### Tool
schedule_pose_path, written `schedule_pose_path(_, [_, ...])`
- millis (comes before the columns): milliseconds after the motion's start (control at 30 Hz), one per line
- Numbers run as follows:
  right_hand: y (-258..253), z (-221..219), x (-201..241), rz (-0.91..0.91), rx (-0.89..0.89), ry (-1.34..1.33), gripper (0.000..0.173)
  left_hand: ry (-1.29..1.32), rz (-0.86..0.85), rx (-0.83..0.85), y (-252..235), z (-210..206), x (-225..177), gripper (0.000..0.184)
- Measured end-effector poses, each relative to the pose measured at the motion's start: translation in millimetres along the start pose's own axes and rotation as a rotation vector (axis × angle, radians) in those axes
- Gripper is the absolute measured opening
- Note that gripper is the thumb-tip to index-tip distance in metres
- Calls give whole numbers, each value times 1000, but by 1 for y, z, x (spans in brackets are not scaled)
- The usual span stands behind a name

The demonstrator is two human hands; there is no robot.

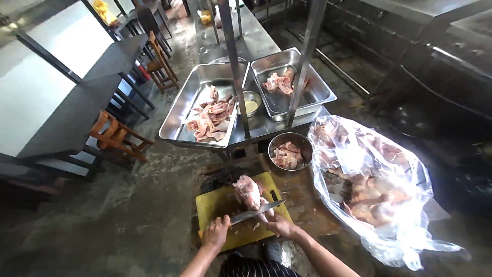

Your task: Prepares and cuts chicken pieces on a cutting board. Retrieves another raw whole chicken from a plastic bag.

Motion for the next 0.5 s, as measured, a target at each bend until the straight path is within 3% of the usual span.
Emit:
schedule_pose_path(167, [10, -17, 26, -204, -121, 286, 49, -15, 21, 10, -23, 9, -22, 41])
schedule_pose_path(333, [33, -29, 44, -254, -196, 510, 55, -53, -1, 72, -40, 18, -45, 43])
schedule_pose_path(500, [44, -10, 56, -302, -241, 633, 57, -92, 28, 106, -26, 29, -26, 45])
Point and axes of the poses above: each hand's wrist, its own y-axis away from the middle knuckle, its own z-axis out of the back of the hand, x = y × z, the point moved 2 cm from there along -y, towards the middle knuckle, and after that the axes turned 2 degrees about -z, right-handed, at the moved point
